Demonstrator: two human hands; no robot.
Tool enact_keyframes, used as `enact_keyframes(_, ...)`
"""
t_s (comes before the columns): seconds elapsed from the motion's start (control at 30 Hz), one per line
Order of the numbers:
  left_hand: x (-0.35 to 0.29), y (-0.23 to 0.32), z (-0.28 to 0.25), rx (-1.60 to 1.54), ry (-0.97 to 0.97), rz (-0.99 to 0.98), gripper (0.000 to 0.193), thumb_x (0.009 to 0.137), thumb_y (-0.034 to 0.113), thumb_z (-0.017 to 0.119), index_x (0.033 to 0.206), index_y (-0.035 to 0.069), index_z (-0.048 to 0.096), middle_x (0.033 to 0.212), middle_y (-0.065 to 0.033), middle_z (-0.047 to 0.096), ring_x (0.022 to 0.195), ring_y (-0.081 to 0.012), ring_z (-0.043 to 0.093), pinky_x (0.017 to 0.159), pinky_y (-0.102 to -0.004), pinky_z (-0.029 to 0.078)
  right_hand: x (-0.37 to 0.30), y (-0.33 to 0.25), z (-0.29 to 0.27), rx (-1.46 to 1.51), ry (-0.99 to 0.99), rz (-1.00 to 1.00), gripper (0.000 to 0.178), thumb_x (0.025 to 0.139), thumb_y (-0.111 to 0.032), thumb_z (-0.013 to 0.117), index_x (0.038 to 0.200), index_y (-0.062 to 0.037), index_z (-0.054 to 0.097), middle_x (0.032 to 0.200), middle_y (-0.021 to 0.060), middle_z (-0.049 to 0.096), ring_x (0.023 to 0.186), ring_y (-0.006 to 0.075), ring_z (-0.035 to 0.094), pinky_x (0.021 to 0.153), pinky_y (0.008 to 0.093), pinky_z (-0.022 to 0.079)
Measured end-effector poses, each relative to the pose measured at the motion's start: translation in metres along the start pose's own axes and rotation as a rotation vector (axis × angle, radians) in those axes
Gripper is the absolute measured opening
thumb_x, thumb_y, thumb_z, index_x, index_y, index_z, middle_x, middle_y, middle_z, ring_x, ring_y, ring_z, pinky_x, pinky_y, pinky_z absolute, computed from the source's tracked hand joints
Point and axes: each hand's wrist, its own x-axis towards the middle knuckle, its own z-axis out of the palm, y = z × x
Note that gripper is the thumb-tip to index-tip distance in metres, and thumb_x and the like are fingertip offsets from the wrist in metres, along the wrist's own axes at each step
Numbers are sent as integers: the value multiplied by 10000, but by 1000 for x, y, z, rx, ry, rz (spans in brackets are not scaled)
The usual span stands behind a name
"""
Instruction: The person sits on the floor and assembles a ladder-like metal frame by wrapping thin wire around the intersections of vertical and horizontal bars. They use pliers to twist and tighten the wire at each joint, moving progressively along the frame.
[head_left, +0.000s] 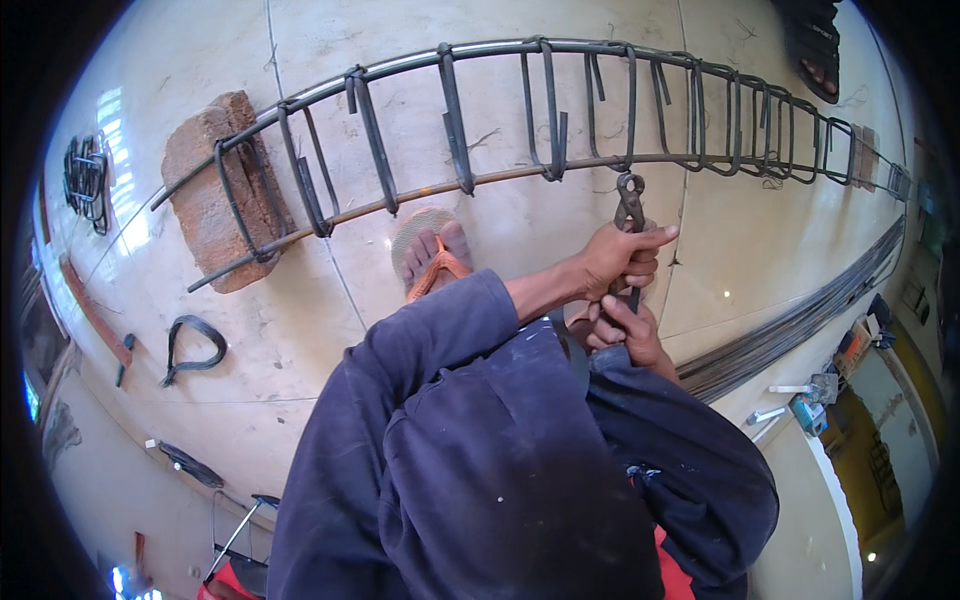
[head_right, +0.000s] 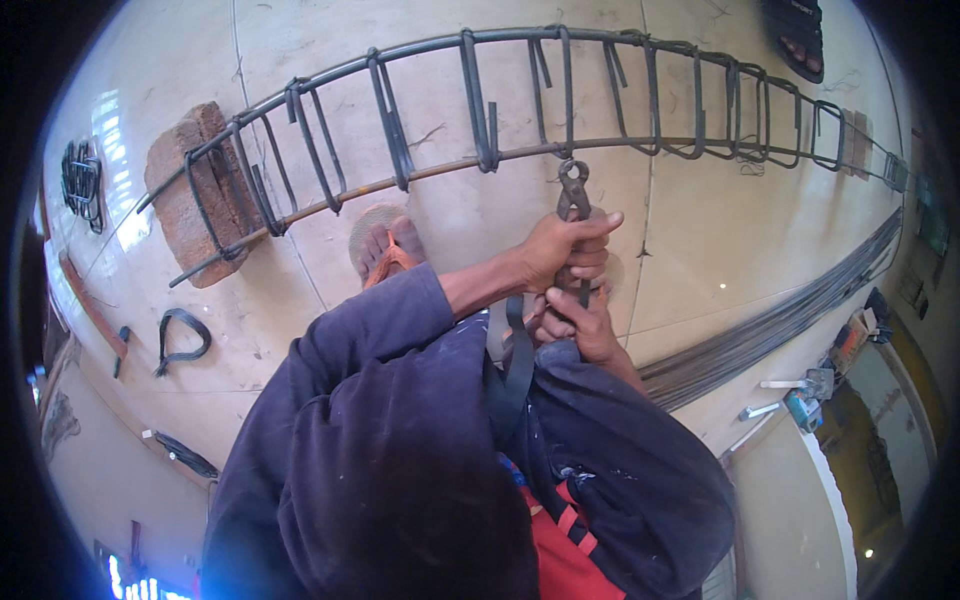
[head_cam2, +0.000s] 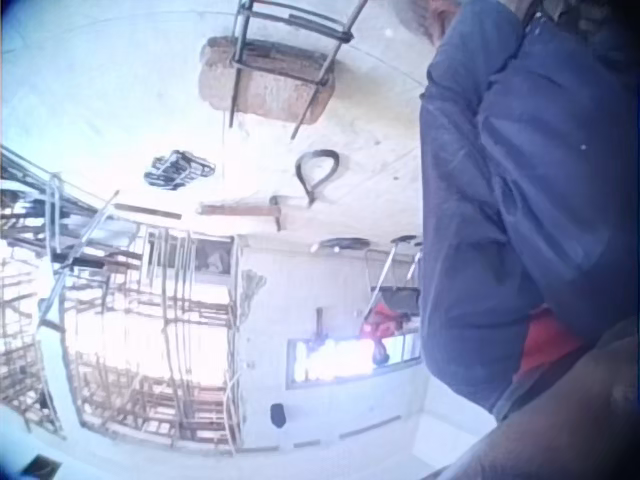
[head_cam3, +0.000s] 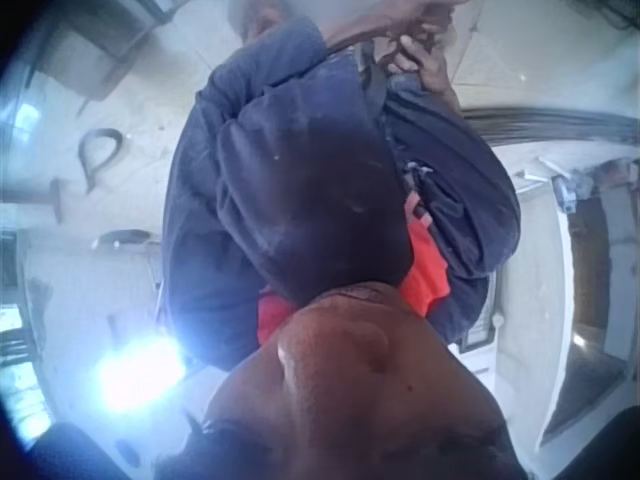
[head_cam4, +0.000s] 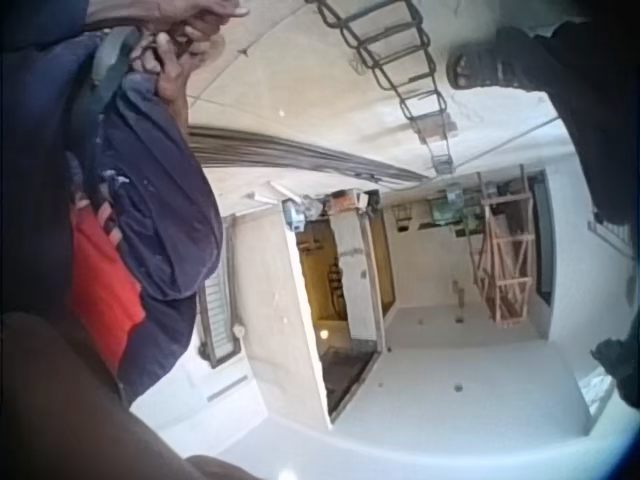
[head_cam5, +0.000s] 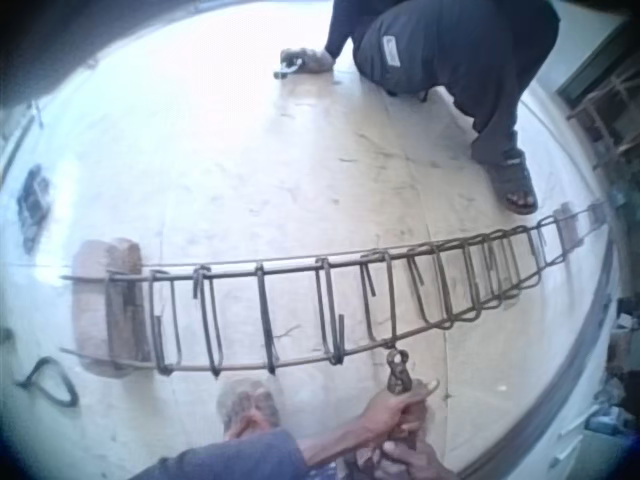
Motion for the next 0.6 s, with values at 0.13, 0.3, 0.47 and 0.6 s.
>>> enact_keyframes(0.13,2,-4,6,103,169,0,317,870,356,703,780,125,504,623,33,425,545,-92,469,534,-249,404,6,5,-18,-423,352,-184,218,959,-208,553,868,-10,574,615,75,543,562,167,545,510,313,428)
enact_keyframes(0.3,18,-20,23,117,529,207,395,825,398,739,953,66,567,690,4,488,610,-123,536,590,-269,449,10,-4,-21,-1360,710,-410,286,887,-260,613,950,10,544,775,320,619,798,475,634,660,500,490)
enact_keyframes(0.47,24,-20,51,453,981,162,426,804,403,767,663,88,518,555,23,472,456,-101,463,429,-259,365,2,6,-15,-1509,777,-447,444,796,-315,693,1021,21,509,737,292,621,725,456,638,629,513,491)
enact_keyframes(0.6,17,-17,34,263,678,148,430,840,359,742,634,138,435,516,38,400,430,-92,399,411,-275,312,-5,-4,-6,-1230,513,-552,483,777,-220,721,1108,40,484,720,209,634,708,341,669,638,425,510)
